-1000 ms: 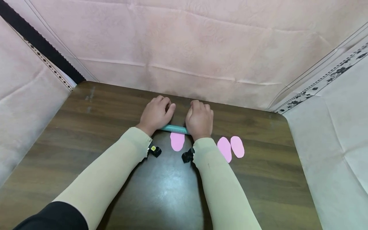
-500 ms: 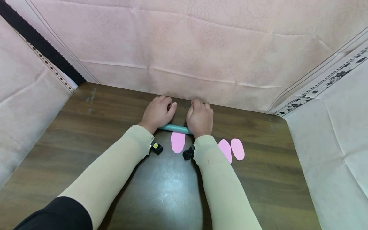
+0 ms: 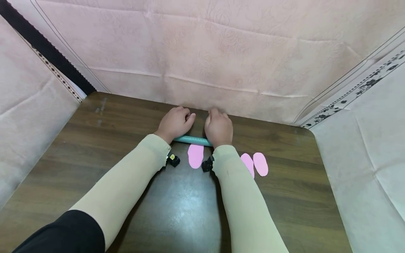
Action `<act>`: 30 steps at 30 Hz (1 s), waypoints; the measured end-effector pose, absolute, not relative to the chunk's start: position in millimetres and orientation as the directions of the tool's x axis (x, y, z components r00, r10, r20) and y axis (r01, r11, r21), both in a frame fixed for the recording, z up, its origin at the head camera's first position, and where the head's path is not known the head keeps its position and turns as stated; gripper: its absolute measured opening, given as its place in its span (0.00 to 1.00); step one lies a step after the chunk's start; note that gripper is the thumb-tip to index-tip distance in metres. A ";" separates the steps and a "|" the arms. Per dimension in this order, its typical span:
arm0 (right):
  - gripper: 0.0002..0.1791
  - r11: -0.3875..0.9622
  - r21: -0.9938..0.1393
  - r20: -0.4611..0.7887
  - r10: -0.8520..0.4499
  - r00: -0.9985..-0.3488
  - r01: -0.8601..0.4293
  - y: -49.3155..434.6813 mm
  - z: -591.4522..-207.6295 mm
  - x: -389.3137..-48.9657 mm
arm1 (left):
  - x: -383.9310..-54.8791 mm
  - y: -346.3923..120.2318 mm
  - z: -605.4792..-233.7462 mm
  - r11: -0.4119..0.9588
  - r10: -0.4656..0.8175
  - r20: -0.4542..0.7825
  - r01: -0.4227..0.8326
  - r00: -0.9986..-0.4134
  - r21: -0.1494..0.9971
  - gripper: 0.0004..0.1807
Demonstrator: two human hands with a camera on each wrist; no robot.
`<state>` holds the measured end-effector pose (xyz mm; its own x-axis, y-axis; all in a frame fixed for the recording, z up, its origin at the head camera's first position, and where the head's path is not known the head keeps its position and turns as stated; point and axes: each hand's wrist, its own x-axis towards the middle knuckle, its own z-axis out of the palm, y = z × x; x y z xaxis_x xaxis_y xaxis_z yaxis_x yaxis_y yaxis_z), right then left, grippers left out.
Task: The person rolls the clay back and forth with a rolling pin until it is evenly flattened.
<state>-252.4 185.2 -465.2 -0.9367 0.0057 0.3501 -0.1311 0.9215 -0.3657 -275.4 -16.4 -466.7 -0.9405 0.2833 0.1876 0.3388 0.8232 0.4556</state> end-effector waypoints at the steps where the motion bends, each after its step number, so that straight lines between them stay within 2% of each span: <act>1: 0.19 0.922 -0.365 0.349 0.005 -0.937 -0.131 185.1 -466.1 -252.4 | -275.2 -16.4 -466.9 0.825 0.286 0.185 0.339 -0.940 0.452 0.29; 7: 0.14 0.933 -0.335 0.308 -0.024 -0.951 -0.132 185.0 -471.8 -248.1 | -270.3 -17.0 -469.2 0.844 0.300 0.182 0.350 -0.936 0.408 0.25; 11: 0.16 0.951 -0.285 0.247 -0.051 -0.968 -0.123 184.9 -474.5 -242.8 | -264.3 -17.2 -469.8 0.880 0.270 0.106 0.290 -0.957 0.376 0.21; 19: 0.25 0.950 -0.296 0.102 -0.070 -0.992 -0.097 183.6 -468.3 -229.1 | -253.0 -15.2 -469.8 0.906 0.257 -0.085 0.210 -0.963 0.367 0.37; 25: 0.30 0.944 -0.322 0.008 -0.074 -0.997 -0.072 181.6 -464.1 -214.4 | -237.9 -16.4 -467.9 0.903 0.284 -0.151 0.210 -0.947 0.375 0.40; 30: 0.32 0.943 -0.326 -0.021 -0.080 -0.997 -0.069 178.7 -463.9 -202.0 | -225.5 -20.6 -467.4 0.898 0.308 -0.176 0.224 -0.935 0.379 0.39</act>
<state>-202.0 178.7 -463.9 -0.9966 -0.0798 -0.0210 -0.0686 0.9429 -0.3259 -225.5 -20.6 -467.4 -0.9350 0.3080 -0.1761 0.2243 0.8977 0.3792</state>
